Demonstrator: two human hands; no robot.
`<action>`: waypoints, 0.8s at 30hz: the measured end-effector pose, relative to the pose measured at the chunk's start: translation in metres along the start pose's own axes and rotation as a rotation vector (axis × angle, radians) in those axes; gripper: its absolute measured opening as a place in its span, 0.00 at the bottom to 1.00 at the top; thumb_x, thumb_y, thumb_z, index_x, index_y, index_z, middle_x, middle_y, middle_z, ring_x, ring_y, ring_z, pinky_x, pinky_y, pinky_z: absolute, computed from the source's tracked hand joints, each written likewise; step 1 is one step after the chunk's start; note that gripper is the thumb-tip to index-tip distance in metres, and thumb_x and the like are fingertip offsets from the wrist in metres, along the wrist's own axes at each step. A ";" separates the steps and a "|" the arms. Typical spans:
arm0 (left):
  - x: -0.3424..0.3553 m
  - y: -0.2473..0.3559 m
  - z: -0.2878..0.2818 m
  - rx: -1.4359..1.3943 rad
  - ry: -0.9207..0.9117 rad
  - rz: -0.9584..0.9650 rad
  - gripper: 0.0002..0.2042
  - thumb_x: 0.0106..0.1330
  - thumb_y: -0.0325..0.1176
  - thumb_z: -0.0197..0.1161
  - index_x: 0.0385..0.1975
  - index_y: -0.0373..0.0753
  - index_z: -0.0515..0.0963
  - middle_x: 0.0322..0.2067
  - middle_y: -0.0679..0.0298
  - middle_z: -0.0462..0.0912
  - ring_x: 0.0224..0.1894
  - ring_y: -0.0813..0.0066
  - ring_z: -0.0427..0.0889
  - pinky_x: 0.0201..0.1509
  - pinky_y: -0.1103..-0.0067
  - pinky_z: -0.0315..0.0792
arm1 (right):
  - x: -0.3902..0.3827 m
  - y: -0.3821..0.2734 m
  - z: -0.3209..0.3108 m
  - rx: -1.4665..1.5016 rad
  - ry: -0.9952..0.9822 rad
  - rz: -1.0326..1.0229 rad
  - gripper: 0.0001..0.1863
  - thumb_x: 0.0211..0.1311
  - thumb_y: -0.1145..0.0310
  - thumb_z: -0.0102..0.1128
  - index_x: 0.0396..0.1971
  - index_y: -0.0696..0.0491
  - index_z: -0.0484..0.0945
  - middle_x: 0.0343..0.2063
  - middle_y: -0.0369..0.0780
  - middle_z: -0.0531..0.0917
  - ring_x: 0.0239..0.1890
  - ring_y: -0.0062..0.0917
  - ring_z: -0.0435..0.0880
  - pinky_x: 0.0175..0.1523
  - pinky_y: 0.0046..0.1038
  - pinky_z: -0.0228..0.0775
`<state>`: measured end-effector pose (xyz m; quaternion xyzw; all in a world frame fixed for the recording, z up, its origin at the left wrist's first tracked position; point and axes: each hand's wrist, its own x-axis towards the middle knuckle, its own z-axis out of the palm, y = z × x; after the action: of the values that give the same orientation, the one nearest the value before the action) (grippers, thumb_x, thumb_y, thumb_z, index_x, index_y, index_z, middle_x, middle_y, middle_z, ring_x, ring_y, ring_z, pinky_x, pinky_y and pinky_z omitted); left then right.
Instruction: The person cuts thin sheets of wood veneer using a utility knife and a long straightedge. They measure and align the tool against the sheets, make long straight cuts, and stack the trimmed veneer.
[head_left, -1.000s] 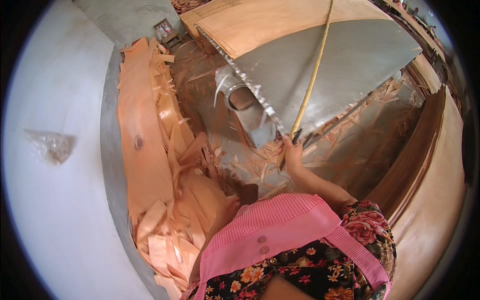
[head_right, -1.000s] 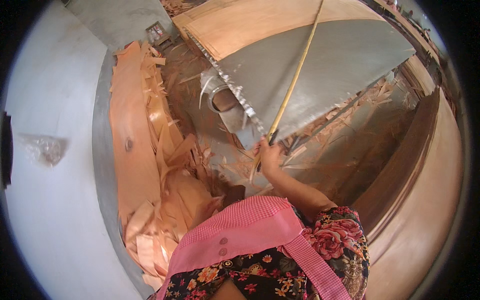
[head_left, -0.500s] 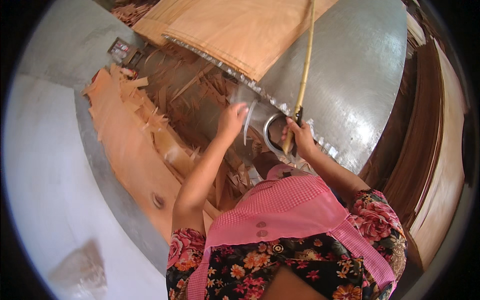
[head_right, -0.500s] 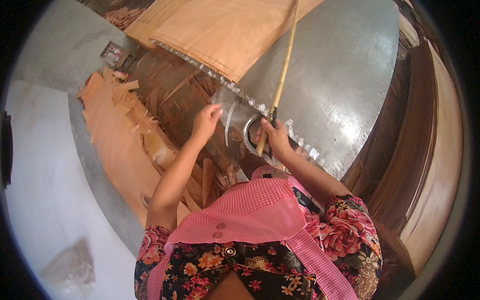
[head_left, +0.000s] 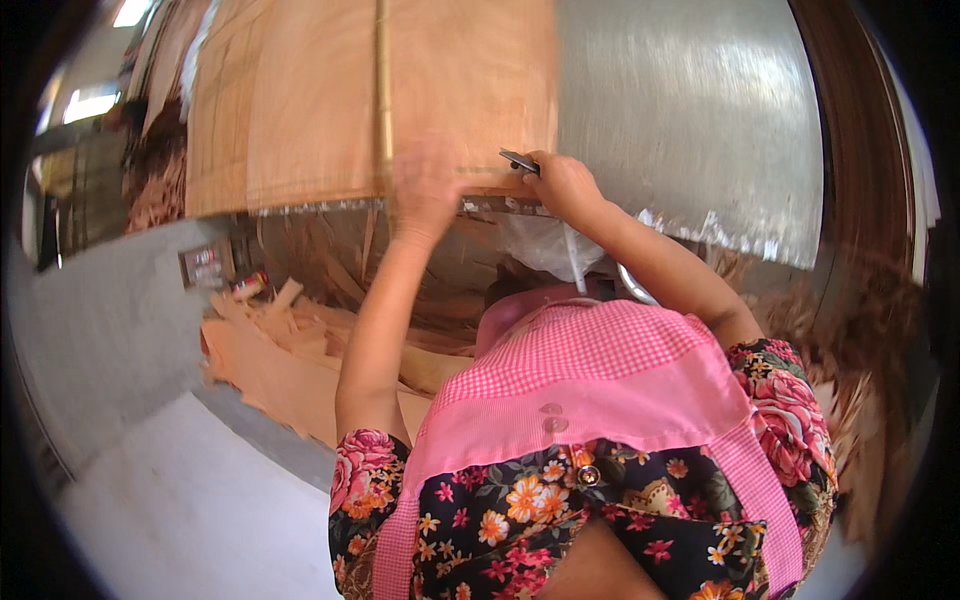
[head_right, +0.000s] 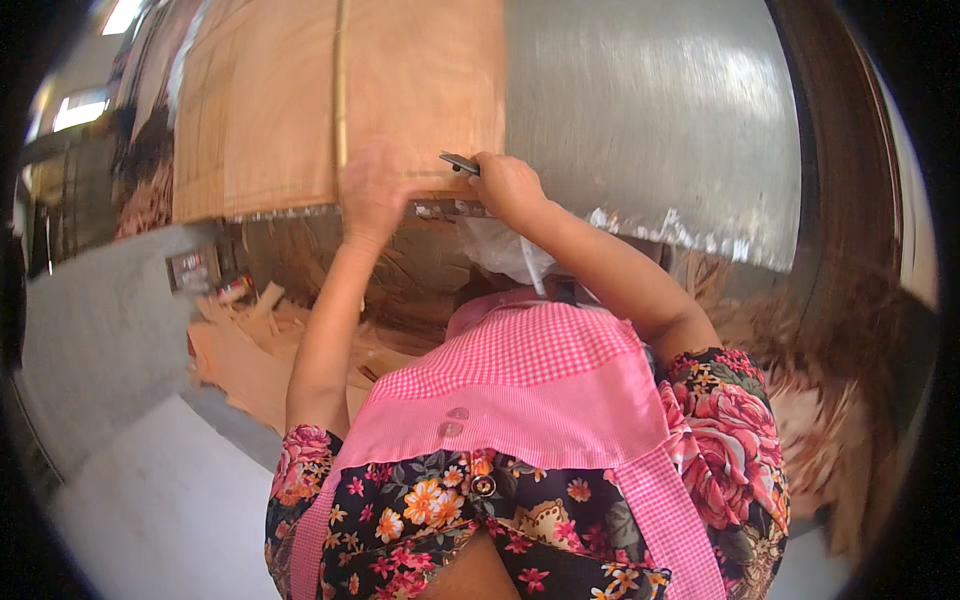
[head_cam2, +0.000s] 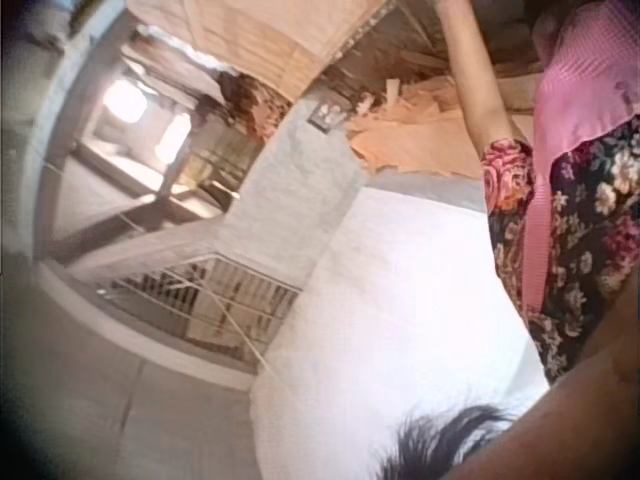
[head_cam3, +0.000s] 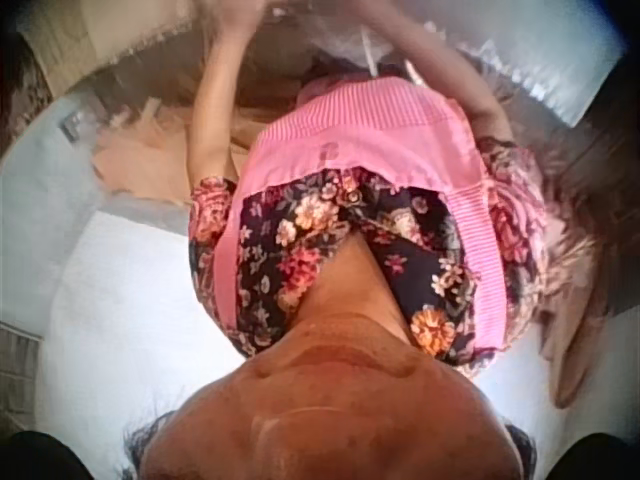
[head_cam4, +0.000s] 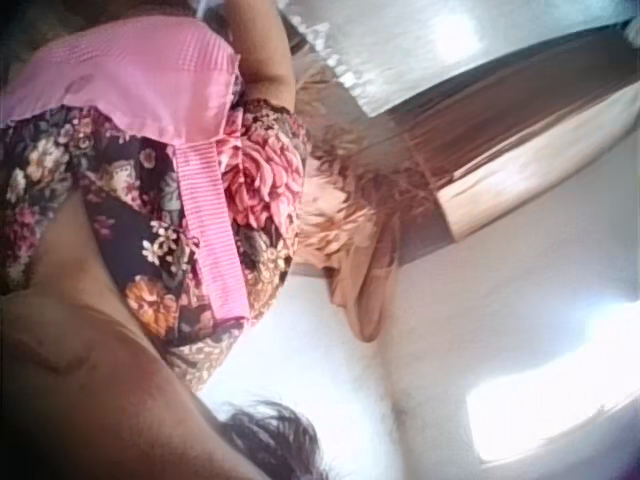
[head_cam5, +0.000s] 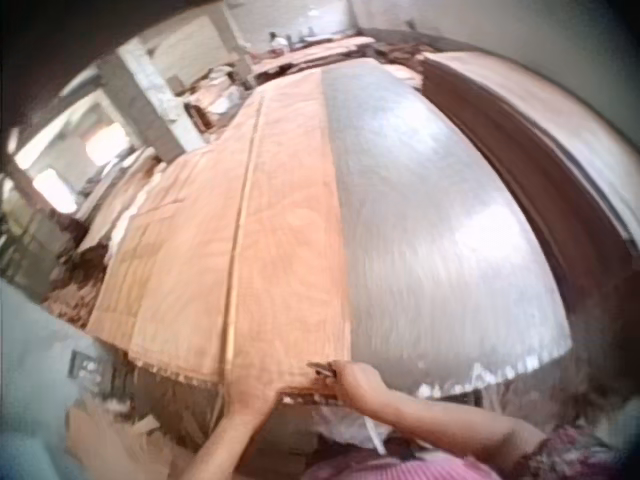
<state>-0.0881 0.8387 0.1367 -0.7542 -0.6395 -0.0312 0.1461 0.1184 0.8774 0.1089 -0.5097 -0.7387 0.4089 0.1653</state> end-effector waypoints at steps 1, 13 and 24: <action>0.001 0.006 0.011 -0.154 -0.047 0.136 0.28 0.46 0.45 0.64 0.49 0.45 0.68 0.50 0.64 0.67 0.52 0.70 0.64 0.54 0.65 0.58 | 0.003 -0.001 0.012 0.008 0.055 0.058 0.14 0.48 0.69 0.56 0.36 0.57 0.74 0.24 0.50 0.77 0.31 0.42 0.77 0.36 0.35 0.68; 0.033 0.011 0.065 -0.845 -0.133 0.236 0.17 0.47 0.40 0.62 0.39 0.46 0.75 0.47 0.67 0.71 0.51 0.66 0.66 0.53 0.69 0.58 | -0.005 -0.003 0.028 0.723 0.438 0.601 0.11 0.54 0.67 0.54 0.33 0.59 0.74 0.18 0.36 0.77 0.19 0.19 0.74 0.24 0.21 0.65; -0.107 -0.089 0.085 -1.415 0.044 -0.839 0.10 0.57 0.34 0.58 0.33 0.36 0.69 0.36 0.60 0.73 0.40 0.71 0.71 0.41 0.75 0.65 | 0.004 -0.002 0.053 -0.275 0.628 0.709 0.15 0.40 0.58 0.63 0.24 0.54 0.74 0.26 0.45 0.79 0.34 0.41 0.77 0.38 0.35 0.67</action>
<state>-0.2064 0.7708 0.0461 -0.3655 -0.6942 -0.4938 -0.3751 0.0807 0.8580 0.0774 -0.8455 -0.4813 0.1650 0.1618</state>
